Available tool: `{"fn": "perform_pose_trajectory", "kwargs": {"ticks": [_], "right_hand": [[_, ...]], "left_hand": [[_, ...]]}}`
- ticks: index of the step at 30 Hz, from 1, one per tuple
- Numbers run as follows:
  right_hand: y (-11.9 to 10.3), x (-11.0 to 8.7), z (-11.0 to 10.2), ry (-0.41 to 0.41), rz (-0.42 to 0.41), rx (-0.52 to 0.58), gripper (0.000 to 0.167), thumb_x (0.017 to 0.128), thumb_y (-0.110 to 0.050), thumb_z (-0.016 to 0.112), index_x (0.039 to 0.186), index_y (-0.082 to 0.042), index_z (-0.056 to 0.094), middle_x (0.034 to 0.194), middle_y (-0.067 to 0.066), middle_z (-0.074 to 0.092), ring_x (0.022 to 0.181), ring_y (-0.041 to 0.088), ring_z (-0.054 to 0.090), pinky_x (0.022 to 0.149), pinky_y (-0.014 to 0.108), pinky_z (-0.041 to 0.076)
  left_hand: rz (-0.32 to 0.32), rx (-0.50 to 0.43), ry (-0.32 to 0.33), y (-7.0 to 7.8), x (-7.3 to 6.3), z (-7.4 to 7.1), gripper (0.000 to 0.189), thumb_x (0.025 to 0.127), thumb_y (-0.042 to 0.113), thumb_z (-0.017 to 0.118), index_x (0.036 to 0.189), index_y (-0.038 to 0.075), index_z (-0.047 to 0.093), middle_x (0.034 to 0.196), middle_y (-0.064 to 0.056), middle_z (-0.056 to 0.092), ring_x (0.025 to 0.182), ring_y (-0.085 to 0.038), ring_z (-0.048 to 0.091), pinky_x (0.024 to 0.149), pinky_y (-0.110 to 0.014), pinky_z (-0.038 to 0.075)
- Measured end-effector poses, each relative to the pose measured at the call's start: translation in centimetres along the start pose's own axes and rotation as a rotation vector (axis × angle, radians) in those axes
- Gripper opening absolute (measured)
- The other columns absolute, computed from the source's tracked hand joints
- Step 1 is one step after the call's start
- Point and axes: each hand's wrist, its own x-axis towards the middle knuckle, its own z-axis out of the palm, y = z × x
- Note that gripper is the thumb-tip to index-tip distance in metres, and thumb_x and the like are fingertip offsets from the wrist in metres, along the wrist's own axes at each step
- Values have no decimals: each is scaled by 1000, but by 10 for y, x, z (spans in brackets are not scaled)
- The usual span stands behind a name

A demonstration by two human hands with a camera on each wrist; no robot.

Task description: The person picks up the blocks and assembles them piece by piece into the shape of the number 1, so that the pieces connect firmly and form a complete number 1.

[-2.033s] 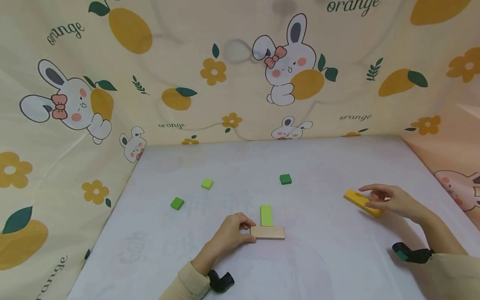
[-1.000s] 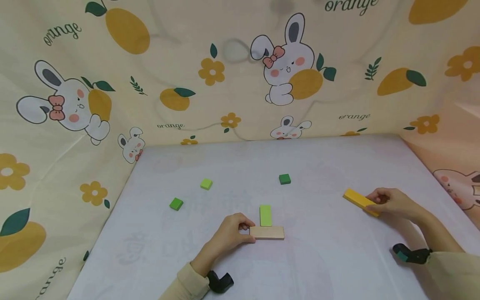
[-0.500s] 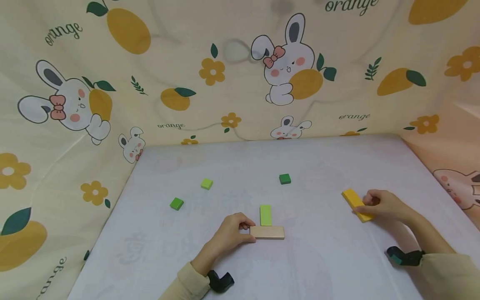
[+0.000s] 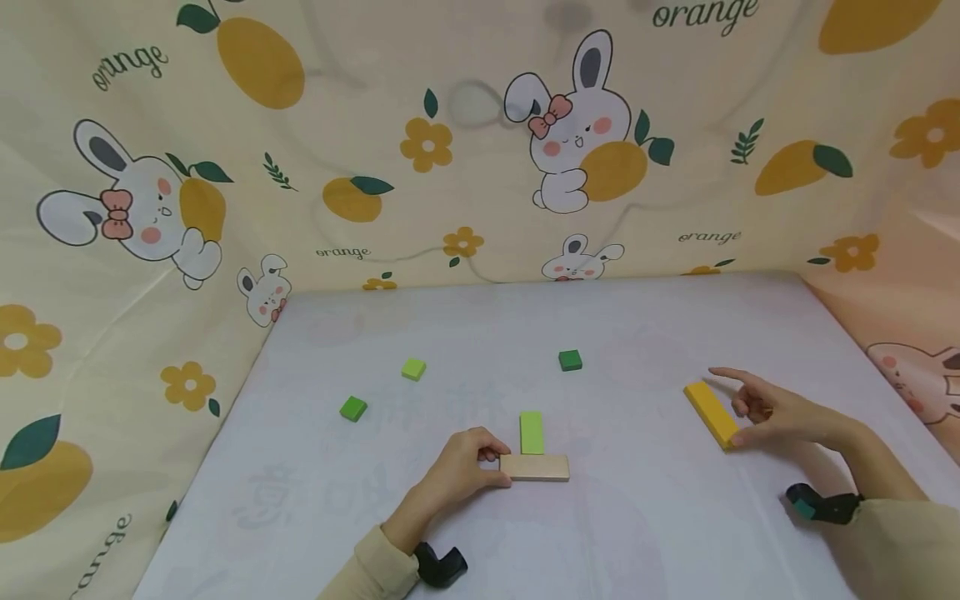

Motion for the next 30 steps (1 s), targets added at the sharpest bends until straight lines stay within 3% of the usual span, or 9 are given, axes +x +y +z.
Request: {"fn": "perform_pose_trajectory", "kwargs": {"ticks": [4, 12, 20, 30], "right_hand": [[0, 0, -3, -76, -74, 0, 94, 76, -7, 77, 152, -11, 21, 83, 6, 36, 70, 19, 37, 53, 24, 31], [-5, 5, -6, -137, 20, -51, 100, 73, -15, 81, 152, -12, 20, 85, 4, 32, 76, 16, 34, 58, 26, 28], [-4, 4, -3, -93, 5, -86, 92, 71, -17, 82, 147, -12, 31, 84, 3, 33, 75, 14, 35, 57, 25, 28], [-1, 4, 0, 65, -22, -157, 83, 68, -13, 84, 137, -3, 39, 77, -1, 38, 68, 12, 39, 55, 25, 29]], "left_hand": [[-8, 2, -1, 1, 0, 0, 30, 71, 11, 83, 98, 3, 72, 91, -7, 66, 82, -9, 54, 73, -17, 46], [9, 3, 0, 0, 1, 0, 31, 70, 10, 84, 97, 1, 72, 90, -9, 65, 81, -14, 55, 71, -18, 45], [10, 7, 3, 0, 1, 0, 31, 70, 10, 84, 97, 1, 72, 90, -9, 65, 81, -13, 55, 71, -17, 44], [9, -6, 1, 0, 1, 0, 31, 70, 9, 84, 97, 0, 71, 91, -10, 66, 81, -12, 55, 72, -19, 46]]}}
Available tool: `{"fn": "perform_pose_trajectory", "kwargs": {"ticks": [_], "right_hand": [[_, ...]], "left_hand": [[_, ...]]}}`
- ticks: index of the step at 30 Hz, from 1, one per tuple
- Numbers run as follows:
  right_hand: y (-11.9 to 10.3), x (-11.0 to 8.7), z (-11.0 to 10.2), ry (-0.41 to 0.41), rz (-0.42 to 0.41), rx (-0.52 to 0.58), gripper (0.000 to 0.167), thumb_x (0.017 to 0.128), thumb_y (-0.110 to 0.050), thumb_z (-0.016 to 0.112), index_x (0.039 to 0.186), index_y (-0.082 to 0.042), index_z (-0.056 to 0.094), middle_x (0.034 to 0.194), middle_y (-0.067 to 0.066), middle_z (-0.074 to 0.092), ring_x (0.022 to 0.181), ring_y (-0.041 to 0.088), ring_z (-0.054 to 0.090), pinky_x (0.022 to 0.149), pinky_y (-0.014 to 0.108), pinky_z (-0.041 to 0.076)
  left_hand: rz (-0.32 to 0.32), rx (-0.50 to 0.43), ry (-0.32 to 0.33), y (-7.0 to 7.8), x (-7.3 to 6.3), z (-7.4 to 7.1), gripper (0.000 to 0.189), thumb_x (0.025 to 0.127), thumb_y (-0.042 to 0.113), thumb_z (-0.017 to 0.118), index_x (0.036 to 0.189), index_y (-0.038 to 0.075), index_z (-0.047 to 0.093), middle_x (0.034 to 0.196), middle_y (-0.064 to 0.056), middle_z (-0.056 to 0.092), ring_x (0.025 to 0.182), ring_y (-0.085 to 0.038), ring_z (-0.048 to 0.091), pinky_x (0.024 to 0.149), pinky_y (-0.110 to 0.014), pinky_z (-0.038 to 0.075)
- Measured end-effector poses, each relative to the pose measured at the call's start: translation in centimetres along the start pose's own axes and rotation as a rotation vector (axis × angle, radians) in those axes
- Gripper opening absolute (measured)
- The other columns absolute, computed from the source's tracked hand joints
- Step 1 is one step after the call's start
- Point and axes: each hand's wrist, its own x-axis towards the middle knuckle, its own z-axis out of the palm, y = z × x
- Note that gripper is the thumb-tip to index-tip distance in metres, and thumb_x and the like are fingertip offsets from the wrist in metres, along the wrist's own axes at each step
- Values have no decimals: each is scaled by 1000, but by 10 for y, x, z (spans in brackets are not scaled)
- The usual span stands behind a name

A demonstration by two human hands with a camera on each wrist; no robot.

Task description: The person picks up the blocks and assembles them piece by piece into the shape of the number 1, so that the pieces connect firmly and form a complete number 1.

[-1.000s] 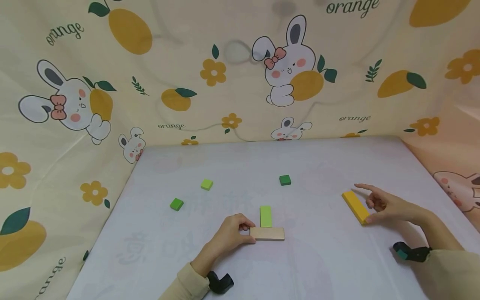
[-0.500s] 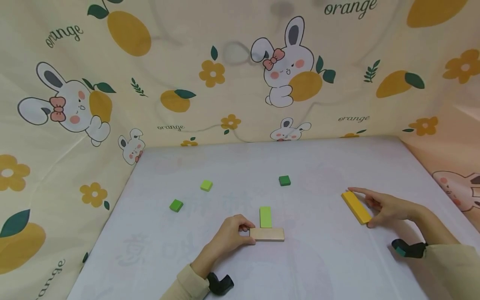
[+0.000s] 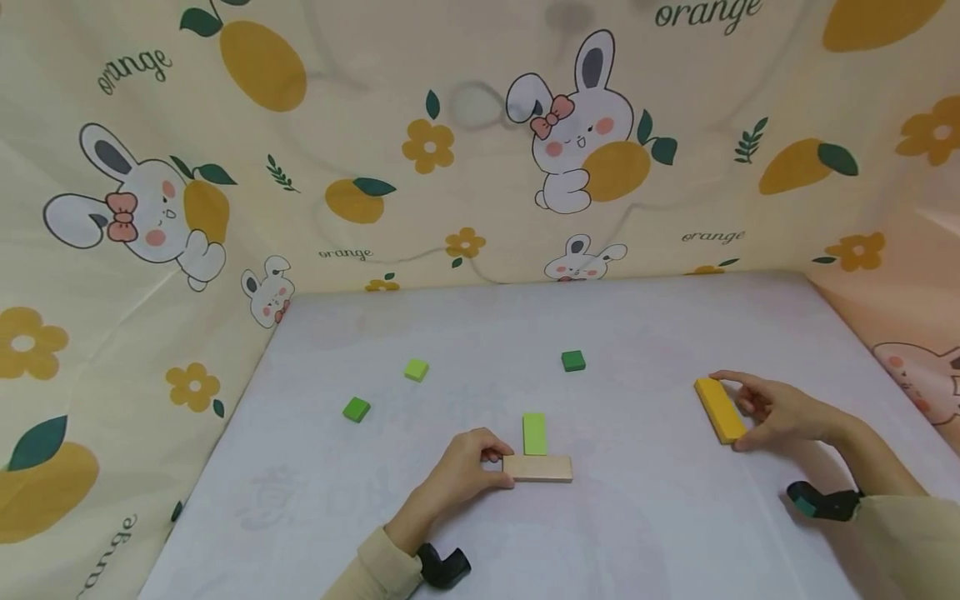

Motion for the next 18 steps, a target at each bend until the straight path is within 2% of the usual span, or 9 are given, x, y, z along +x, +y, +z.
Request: {"fn": "perform_pose_trajectory", "kwargs": {"ticks": [4, 8, 18], "right_hand": [[-2, 2, 2, 35, 40, -14, 80, 68, -12, 84, 133, 1, 39, 78, -1, 38, 69, 10, 38, 57, 25, 28], [-9, 5, 3, 44, 81, -12, 83, 69, -15, 84, 135, 0, 37, 81, -1, 39, 71, 8, 39, 58, 24, 30], [-20, 11, 6, 83, 44, 7, 81, 67, -13, 85, 133, 1, 39, 79, -2, 39, 70, 7, 40, 59, 23, 30]], "left_hand": [[-11, 2, 1, 0, 0, 0, 31, 70, 10, 84, 97, 0, 71, 90, -10, 65, 81, -11, 55, 71, -18, 46], [-20, 2, 0, 0, 0, 0, 32, 70, 10, 84, 97, 0, 71, 90, -10, 65, 81, -11, 55, 71, -18, 46], [-8, -2, -2, -1, 0, 0, 31, 70, 10, 84, 97, 0, 71, 90, -10, 65, 81, -11, 55, 71, -17, 45]]}}
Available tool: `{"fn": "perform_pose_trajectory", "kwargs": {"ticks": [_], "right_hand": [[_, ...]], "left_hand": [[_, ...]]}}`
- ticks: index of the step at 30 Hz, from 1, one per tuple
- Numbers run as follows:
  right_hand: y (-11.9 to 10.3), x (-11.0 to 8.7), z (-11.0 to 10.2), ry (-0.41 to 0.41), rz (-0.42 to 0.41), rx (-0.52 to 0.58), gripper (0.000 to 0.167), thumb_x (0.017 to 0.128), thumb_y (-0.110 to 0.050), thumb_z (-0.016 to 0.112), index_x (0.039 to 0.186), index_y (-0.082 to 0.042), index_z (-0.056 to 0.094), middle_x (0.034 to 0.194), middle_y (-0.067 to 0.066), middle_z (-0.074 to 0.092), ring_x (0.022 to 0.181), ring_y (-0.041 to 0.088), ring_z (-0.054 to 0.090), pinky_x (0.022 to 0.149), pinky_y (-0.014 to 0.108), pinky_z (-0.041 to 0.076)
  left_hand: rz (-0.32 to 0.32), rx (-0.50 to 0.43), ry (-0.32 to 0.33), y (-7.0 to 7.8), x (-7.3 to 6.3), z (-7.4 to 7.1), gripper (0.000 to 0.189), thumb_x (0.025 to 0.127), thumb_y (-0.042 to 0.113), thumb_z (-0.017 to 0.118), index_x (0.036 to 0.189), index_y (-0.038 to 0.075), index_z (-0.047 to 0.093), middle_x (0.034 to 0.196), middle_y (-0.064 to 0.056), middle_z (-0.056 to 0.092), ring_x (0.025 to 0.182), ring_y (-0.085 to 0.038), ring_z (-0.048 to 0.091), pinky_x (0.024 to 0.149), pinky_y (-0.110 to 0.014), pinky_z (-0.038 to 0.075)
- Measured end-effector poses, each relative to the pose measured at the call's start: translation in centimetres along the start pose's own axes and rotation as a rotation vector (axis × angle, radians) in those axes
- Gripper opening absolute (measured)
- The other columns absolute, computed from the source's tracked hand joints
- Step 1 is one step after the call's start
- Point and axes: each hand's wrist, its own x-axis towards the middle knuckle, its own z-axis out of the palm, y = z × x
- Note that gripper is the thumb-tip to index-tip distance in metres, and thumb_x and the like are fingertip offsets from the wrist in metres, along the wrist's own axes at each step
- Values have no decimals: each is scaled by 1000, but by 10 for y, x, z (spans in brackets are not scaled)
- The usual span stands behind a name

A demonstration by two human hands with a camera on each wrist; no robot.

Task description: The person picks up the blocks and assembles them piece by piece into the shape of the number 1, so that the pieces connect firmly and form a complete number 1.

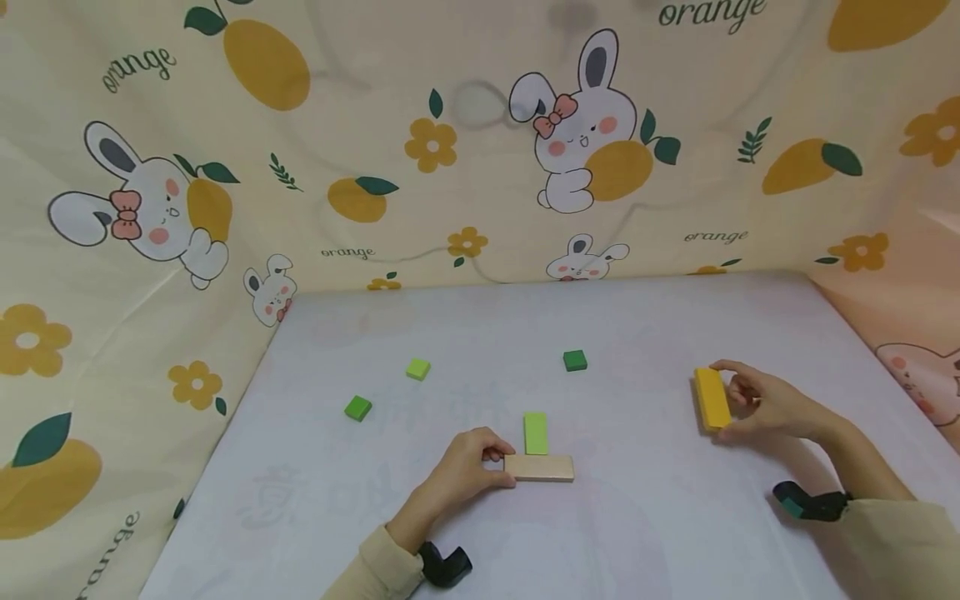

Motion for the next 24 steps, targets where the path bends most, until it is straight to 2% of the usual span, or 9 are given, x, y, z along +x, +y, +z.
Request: {"fn": "perform_pose_trajectory", "kwargs": {"ticks": [8, 24], "right_hand": [[-13, 9, 7, 71, -85, -1, 79, 63, -9, 87, 127, 4, 43, 74, -4, 40, 66, 6, 39, 57, 23, 30], [-42, 23, 19, 62, -97, 62, 79, 64, -8, 87, 127, 3, 42, 74, 0, 40, 63, 8, 37, 54, 23, 30]], "left_hand": [[-4, 1, -2, 1, 0, 0, 31, 70, 10, 84, 96, 0, 71, 90, -10, 65, 81, -11, 55, 71, -18, 46], [5, 3, 8, -1, 0, 1, 30, 69, 9, 84, 95, 1, 71, 88, -9, 65, 79, -9, 54, 70, -16, 44]]}}
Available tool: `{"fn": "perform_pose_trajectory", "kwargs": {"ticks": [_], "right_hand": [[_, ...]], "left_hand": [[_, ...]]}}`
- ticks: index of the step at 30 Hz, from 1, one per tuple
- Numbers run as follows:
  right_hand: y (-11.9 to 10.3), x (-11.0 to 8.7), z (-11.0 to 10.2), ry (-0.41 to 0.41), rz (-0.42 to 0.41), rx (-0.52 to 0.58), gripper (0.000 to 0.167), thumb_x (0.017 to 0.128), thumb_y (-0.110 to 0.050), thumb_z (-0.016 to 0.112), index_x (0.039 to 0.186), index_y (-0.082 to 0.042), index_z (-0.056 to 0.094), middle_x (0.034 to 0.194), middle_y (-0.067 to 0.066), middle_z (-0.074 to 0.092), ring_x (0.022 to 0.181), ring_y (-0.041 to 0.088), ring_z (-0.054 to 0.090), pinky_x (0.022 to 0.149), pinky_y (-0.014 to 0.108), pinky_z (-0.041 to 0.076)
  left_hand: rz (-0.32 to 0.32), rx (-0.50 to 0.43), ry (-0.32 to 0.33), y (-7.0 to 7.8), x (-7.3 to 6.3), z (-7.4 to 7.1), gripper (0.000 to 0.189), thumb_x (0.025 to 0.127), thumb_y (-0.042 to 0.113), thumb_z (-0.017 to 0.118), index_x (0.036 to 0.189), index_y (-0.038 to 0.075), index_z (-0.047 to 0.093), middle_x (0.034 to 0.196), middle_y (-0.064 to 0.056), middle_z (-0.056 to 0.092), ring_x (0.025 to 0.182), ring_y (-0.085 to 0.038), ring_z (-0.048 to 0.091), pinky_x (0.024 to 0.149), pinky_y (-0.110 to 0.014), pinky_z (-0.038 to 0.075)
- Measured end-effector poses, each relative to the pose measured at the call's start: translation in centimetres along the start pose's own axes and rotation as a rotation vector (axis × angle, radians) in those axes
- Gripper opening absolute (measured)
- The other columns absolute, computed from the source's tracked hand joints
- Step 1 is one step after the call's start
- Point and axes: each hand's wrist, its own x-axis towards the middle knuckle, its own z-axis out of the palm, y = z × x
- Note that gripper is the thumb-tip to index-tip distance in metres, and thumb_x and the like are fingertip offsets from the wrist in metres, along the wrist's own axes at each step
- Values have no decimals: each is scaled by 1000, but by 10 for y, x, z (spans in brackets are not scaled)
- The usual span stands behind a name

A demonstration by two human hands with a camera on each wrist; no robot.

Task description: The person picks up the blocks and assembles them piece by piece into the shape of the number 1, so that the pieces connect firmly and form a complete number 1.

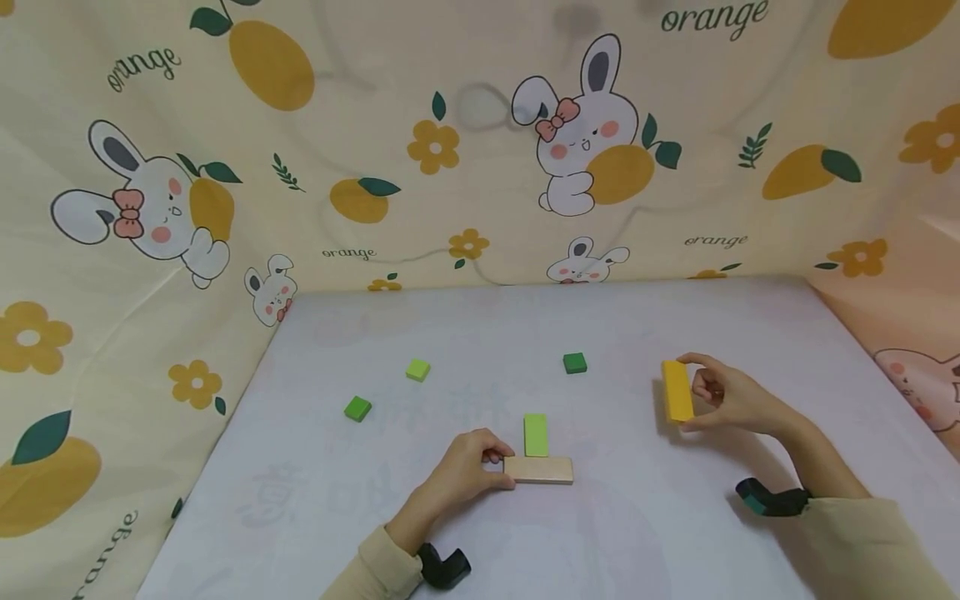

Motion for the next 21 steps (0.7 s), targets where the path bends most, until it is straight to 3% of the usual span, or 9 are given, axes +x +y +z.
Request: {"fn": "perform_pose_trajectory", "kwargs": {"ticks": [21], "right_hand": [[-22, 27, 25, -34, -9, 82, 81, 65, -12, 88, 129, 1, 40, 75, -1, 42, 63, 7, 38, 55, 22, 32]], "left_hand": [[-17, -6, -4, 1, 1, 0, 30, 69, 8, 84, 95, 1, 71, 88, -9, 65, 79, -9, 53, 70, -15, 43]]}}
